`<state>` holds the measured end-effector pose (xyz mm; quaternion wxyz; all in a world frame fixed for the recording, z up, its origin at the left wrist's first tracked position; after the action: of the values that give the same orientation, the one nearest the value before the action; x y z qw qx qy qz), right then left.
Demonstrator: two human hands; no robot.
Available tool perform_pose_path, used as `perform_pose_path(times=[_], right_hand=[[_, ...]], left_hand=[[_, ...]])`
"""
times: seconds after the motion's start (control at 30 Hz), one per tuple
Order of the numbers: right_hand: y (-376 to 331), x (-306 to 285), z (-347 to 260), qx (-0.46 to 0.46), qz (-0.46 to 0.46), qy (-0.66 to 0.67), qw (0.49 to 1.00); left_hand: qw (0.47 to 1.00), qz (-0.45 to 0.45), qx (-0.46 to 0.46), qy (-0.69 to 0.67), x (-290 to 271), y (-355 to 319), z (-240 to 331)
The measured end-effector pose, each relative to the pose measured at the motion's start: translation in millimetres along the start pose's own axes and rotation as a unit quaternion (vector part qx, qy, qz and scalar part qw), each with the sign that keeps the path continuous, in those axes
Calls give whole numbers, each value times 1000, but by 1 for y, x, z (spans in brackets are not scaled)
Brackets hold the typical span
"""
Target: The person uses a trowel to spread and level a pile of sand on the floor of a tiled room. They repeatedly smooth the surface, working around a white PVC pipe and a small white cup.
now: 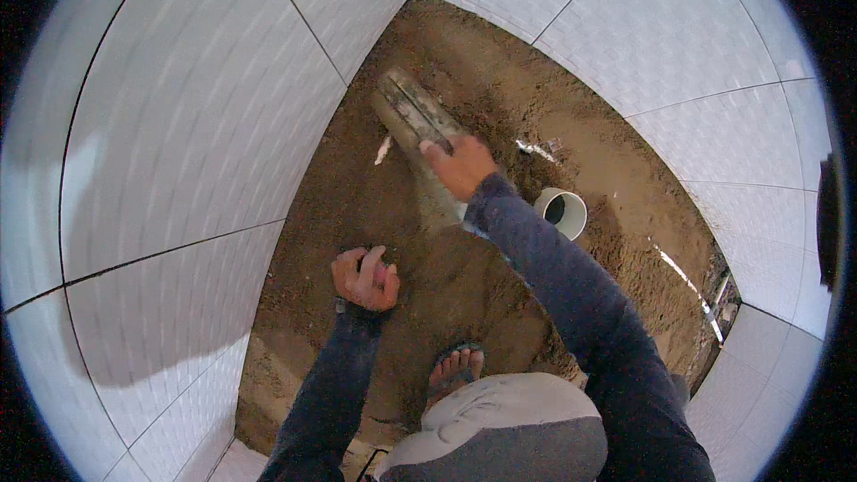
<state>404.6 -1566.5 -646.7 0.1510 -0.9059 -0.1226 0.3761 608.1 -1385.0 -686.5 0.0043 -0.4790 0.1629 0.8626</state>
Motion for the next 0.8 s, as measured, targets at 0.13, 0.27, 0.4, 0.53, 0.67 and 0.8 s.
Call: perform_pose_path(times=[0.13,0.27,0.4,0.53,0.67,0.8], right_hand=[[45,-61,14,23,43,-63,997],[85,-92,31,97,65,-60,991],[81,-109,68,134,88,13,987],[22,-68,82,171,227,45,958],[16,-46,78,228,243,188,924],[33,-26,92,244,291,326,866]], left_hand=[[1000,-5,-1,-7,8,4,9],[1000,12,-3,-16,11,4,8],[1000,-20,-3,-8,13,0,2],[1000,2,-1,-5,12,1,6],[1000,17,8,4,11,6,13],[1000,8,11,10,9,4,9]])
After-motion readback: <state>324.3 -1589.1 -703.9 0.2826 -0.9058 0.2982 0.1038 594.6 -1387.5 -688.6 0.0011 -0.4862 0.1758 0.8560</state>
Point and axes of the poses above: each hand's wrist, its own y-axis towards the middle knuckle, its own x-axis out of the palm, z = x × y, the point moved 2 cm from there along y, towards the middle knuckle, and after that the axes turned 10 degrees about -z, right-handed, at the moved point
